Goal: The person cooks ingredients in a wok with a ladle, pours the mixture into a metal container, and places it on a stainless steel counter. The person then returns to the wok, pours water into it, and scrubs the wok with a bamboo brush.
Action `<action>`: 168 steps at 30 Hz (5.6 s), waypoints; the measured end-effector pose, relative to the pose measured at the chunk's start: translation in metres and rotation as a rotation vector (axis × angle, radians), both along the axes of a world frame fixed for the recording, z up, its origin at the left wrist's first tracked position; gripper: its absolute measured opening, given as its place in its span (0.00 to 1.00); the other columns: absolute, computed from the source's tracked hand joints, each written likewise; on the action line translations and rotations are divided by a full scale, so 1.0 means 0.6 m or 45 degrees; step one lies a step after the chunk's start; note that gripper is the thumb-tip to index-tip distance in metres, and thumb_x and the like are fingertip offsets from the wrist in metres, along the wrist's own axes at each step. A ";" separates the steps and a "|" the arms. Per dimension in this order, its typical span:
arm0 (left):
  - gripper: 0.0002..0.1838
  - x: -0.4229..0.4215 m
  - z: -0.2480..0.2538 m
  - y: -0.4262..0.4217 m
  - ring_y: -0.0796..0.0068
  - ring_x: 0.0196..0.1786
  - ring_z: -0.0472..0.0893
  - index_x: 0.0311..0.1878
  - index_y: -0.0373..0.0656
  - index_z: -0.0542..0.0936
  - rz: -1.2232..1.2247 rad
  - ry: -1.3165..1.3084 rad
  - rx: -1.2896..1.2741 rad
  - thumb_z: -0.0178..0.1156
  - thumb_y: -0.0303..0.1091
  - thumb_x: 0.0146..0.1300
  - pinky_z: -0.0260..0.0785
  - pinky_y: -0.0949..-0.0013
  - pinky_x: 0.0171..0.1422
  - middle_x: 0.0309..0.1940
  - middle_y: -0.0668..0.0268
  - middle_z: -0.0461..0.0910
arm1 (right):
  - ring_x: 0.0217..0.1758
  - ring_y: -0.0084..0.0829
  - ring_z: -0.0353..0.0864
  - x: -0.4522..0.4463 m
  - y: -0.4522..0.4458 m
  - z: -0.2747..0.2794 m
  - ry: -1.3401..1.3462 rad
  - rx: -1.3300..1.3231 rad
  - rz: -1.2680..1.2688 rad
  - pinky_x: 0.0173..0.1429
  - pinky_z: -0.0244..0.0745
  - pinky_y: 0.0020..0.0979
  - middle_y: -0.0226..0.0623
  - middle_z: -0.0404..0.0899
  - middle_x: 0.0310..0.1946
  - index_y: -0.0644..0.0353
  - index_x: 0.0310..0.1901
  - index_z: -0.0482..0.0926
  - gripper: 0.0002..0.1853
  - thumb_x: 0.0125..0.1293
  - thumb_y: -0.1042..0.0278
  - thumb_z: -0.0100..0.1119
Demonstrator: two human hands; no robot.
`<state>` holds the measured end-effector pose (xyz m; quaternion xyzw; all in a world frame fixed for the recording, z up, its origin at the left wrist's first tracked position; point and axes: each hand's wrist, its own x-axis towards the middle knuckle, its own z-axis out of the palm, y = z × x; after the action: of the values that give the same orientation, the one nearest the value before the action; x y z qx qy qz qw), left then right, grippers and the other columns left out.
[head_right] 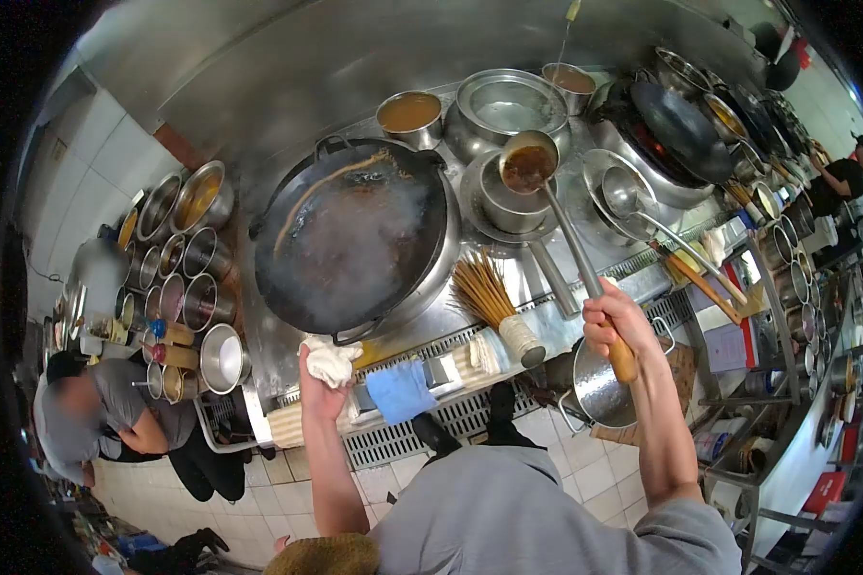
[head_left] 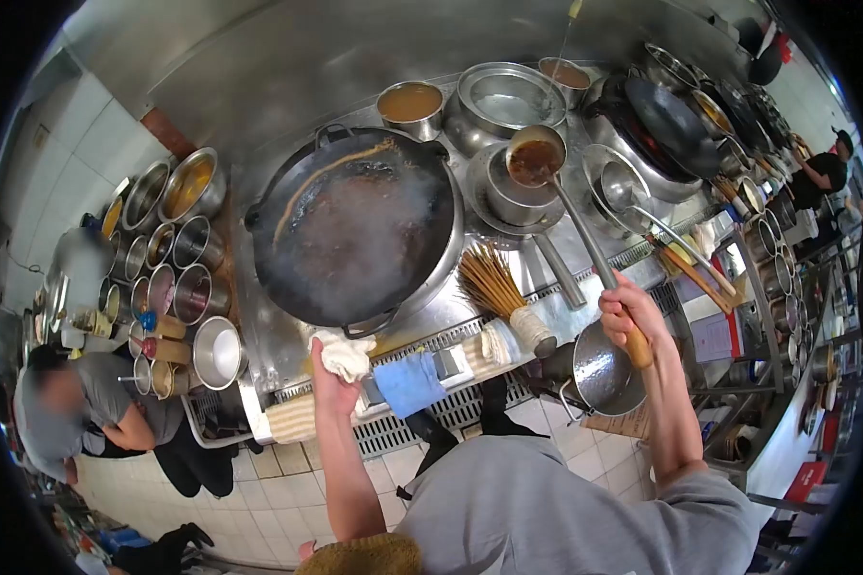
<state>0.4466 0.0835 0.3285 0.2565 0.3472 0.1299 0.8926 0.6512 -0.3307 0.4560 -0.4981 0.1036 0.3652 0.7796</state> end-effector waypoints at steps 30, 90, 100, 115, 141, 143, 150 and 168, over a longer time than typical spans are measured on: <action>0.10 0.034 0.010 -0.046 0.57 0.33 0.84 0.39 0.36 0.72 0.148 0.015 0.190 0.57 0.24 0.53 0.81 0.57 0.41 0.30 0.60 0.78 | 0.16 0.15 0.65 -0.150 0.015 -0.044 -0.603 -0.625 0.007 0.19 0.62 0.21 0.29 0.74 0.28 0.63 0.73 0.54 0.36 0.63 0.80 0.53; 0.03 0.315 0.353 -0.160 0.72 0.23 0.78 0.31 0.36 0.75 0.070 0.143 1.181 0.58 0.25 0.54 0.69 0.70 0.27 0.23 0.65 0.76 | 0.25 0.56 0.80 0.009 0.205 -0.017 -1.146 -0.059 0.393 0.33 0.73 0.47 0.60 0.76 0.21 0.60 0.74 0.46 0.40 0.60 0.77 0.49; 0.03 0.344 0.376 -0.202 0.66 0.23 0.79 0.30 0.36 0.75 0.077 0.108 1.465 0.55 0.25 0.55 0.74 0.64 0.28 0.22 0.61 0.76 | 0.24 0.53 0.81 0.009 0.196 -0.023 -1.172 0.129 0.156 0.31 0.73 0.44 0.59 0.75 0.20 0.65 0.73 0.45 0.40 0.61 0.76 0.50; 0.01 0.342 0.383 -0.189 0.67 0.23 0.79 0.29 0.38 0.74 0.052 0.099 1.276 0.56 0.24 0.54 0.75 0.63 0.30 0.22 0.64 0.75 | 0.30 0.49 0.82 0.092 0.069 -0.124 -1.497 -0.725 0.559 0.35 0.77 0.46 0.48 0.81 0.30 0.48 0.74 0.52 0.39 0.60 0.74 0.50; 0.03 0.317 0.324 -0.168 0.72 0.25 0.80 0.32 0.37 0.76 0.153 0.043 1.160 0.57 0.23 0.53 0.71 0.70 0.29 0.25 0.65 0.77 | 0.36 0.55 0.82 0.089 -0.094 -0.155 -1.396 -1.069 0.563 0.44 0.74 0.48 0.59 0.80 0.33 0.45 0.73 0.58 0.39 0.58 0.76 0.52; 0.03 0.318 0.322 -0.173 0.72 0.25 0.80 0.32 0.37 0.75 0.164 0.040 1.122 0.57 0.23 0.53 0.71 0.70 0.28 0.25 0.65 0.77 | 0.37 0.55 0.82 0.104 -0.083 -0.109 -1.285 -0.998 0.519 0.45 0.74 0.48 0.60 0.79 0.33 0.46 0.73 0.59 0.38 0.58 0.76 0.52; 0.07 0.321 0.329 -0.196 0.73 0.26 0.78 0.34 0.37 0.74 0.162 0.053 1.091 0.58 0.20 0.50 0.69 0.70 0.29 0.25 0.66 0.75 | 0.37 0.58 0.80 0.208 0.045 -0.074 -1.368 -0.843 0.210 0.47 0.73 0.50 0.62 0.79 0.32 0.47 0.73 0.58 0.36 0.61 0.73 0.52; 0.07 0.345 0.323 -0.198 0.68 0.25 0.79 0.34 0.35 0.74 0.102 0.051 1.173 0.57 0.22 0.49 0.73 0.67 0.29 0.26 0.64 0.74 | 0.36 0.55 0.81 0.141 0.096 -0.089 -1.431 -0.714 0.191 0.44 0.74 0.48 0.58 0.79 0.32 0.42 0.73 0.57 0.37 0.62 0.72 0.55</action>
<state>0.6538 -0.0353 0.5226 0.6152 0.2802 0.2999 0.6731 0.7356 -0.2732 0.4023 -0.8052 -0.2652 0.0604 0.5269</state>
